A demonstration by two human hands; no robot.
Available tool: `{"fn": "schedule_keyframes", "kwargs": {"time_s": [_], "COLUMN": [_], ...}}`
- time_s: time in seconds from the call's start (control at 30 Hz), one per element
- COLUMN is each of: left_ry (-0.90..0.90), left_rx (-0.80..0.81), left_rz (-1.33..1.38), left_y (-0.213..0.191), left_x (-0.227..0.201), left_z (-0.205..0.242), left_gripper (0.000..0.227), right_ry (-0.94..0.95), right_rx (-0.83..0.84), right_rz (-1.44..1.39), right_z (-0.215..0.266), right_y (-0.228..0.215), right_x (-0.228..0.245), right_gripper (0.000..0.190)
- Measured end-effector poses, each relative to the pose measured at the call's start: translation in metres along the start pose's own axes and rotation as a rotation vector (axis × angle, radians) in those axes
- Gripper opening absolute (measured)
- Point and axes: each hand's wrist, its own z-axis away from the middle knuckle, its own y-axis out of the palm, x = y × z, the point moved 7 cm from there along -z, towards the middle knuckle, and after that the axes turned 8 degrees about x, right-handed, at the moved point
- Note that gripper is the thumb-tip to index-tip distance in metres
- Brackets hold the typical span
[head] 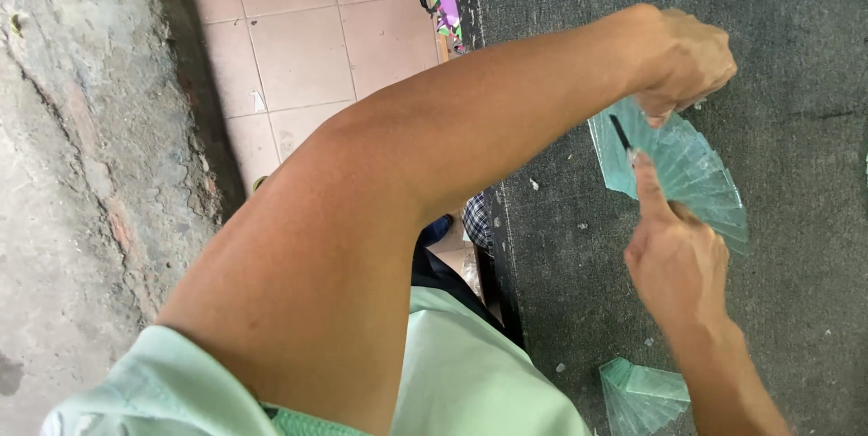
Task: Scraping residue or adhesive off a piece of black glass using a utility knife.
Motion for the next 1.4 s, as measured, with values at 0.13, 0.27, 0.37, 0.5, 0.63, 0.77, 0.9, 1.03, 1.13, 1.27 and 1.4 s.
{"fn": "schedule_keyframes", "kwargs": {"time_s": [0.13, 0.27, 0.37, 0.5, 0.63, 0.77, 0.9, 1.03, 1.13, 1.27, 1.4], "left_ry": [-0.021, 0.005, 0.083, 0.059, 0.064, 0.067, 0.054, 0.03, 0.072, 0.136, 0.085], "left_rx": [-0.015, -0.039, -0.071, -0.139, -0.108, -0.127, -0.17, -0.145, -0.129, -0.164, -0.112], "left_rz": [0.045, -0.08, -0.114, 0.189, 0.129, 0.157, 0.161, 0.236, 0.166, 0.04, 0.234], "left_y": [-0.004, 0.001, 0.008, 0.004, 0.006, 0.007, 0.011, 0.013, 0.013, 0.019, 0.009], "left_x": [-0.001, 0.005, 0.012, 0.017, 0.009, 0.01, 0.014, 0.019, 0.014, 0.025, 0.011], "left_z": [0.002, -0.019, -0.037, -0.011, -0.007, -0.003, -0.009, -0.005, -0.009, -0.036, 0.002], "left_gripper": [0.034, 0.04, 0.026, 0.025, 0.023, 0.016, 0.03, 0.044, 0.056, 0.075, 0.053], "right_ry": [-0.021, 0.023, 0.024, 0.062, 0.08, 0.061, 0.04, 0.029, 0.074, 0.05, 0.223], "right_rx": [-0.024, 0.029, -0.019, 0.074, 0.13, 0.052, 0.036, 0.049, 0.065, 0.01, 0.318], "right_rz": [-0.01, -0.013, 0.069, 0.072, 0.009, 0.039, 0.042, 0.064, 0.109, 0.084, 0.029], "right_z": [-0.031, -0.046, -0.04, -0.026, -0.019, -0.019, -0.017, -0.006, 0.024, 0.042, 0.04], "right_y": [-0.006, 0.004, 0.011, 0.013, 0.015, 0.024, 0.029, 0.026, 0.048, 0.075, 0.024], "right_x": [0.006, 0.01, 0.01, 0.002, -0.001, -0.002, -0.007, -0.006, -0.03, -0.049, -0.027], "right_gripper": [0.121, 0.13, 0.111, 0.117, 0.113, 0.118, 0.13, 0.126, 0.122, 0.105, 0.12]}}
